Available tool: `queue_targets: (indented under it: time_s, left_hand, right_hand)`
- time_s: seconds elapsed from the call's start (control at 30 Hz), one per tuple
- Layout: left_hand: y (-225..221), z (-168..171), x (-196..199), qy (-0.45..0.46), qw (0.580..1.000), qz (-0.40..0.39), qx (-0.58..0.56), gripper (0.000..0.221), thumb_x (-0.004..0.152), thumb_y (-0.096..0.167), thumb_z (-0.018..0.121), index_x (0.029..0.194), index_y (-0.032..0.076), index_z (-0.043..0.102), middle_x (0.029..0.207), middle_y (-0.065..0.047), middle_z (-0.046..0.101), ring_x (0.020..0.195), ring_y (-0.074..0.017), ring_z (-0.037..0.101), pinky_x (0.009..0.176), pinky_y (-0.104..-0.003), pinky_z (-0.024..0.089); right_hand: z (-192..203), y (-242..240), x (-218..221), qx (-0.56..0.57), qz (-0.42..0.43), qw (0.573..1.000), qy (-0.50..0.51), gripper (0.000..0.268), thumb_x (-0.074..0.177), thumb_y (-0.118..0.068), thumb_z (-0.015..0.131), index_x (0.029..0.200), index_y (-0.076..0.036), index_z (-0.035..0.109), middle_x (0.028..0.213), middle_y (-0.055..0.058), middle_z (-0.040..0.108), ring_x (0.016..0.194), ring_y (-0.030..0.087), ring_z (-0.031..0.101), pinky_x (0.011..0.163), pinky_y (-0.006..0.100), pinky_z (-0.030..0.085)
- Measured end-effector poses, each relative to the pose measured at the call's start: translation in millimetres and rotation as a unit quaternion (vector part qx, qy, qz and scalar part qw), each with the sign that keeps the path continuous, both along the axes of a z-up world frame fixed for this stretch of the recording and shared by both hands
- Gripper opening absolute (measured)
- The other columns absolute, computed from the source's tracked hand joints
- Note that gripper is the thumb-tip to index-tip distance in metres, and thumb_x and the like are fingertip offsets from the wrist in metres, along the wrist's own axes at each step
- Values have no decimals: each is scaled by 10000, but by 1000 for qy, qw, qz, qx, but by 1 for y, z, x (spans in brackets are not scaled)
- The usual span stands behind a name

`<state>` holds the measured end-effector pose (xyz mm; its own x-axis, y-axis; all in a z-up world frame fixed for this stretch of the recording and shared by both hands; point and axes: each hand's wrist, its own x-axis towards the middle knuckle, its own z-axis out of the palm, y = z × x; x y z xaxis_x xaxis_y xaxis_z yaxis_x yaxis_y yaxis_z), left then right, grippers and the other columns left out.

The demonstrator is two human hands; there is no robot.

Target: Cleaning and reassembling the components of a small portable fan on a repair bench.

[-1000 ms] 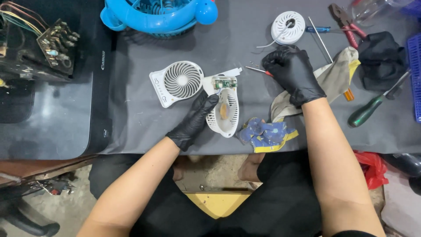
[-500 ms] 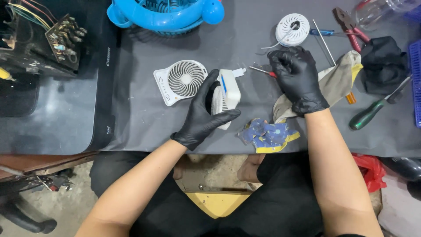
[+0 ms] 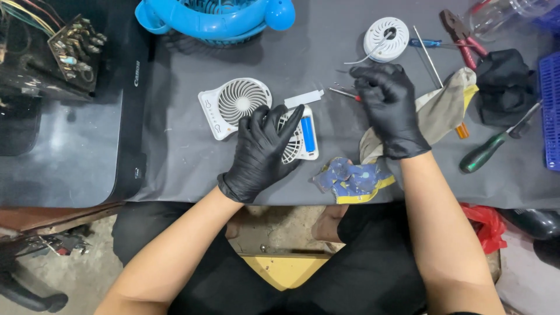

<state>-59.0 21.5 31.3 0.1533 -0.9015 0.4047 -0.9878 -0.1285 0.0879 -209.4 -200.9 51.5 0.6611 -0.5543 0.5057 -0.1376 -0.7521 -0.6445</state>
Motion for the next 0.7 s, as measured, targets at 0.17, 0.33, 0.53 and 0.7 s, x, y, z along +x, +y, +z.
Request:
queue_targets:
  time_s: [0.17, 0.33, 0.53, 0.7]
  left_hand:
    - [1, 0, -1, 12, 999, -25, 21, 1041, 574, 466, 867, 1470, 186, 418, 1263, -148, 506, 1176, -369, 479, 883, -475, 418]
    - [0, -14, 3, 15, 999, -40, 25, 1025, 605, 525, 841, 1477, 187, 421, 1292, -141, 511, 1192, -375, 477, 921, -478, 418]
    - [-4, -2, 5, 50, 996, -53, -59, 842, 802, 703, 733, 1387, 140, 511, 1413, -158, 503, 1223, -393, 489, 964, -533, 418]
    - [-13, 14, 2, 409, 871, -99, -253, 270, 909, -55, 679, 1170, -11, 624, 1110, -158, 650, 1015, -272, 659, 914, -357, 587]
  right_hand:
    - [-21, 10, 18, -198, 47, 970, 137, 272, 862, -245, 784, 1129, -225, 738, 1102, 32, 632, 1067, 331, 520, 907, 420, 372]
    - [-39, 8, 25, -223, 50, 953, 199, 180, 893, -288, 749, 1051, -204, 733, 1132, -1, 583, 1098, 311, 493, 909, 424, 355]
    - [-18, 16, 22, -288, -9, 951, 116, 112, 934, -139, 686, 1043, -152, 706, 1071, 34, 640, 988, 325, 519, 781, 449, 334]
    - [-1, 59, 16, 372, 141, 917, -9, 66, 949, -44, 642, 1000, -42, 684, 977, 28, 654, 929, 111, 613, 868, 240, 520]
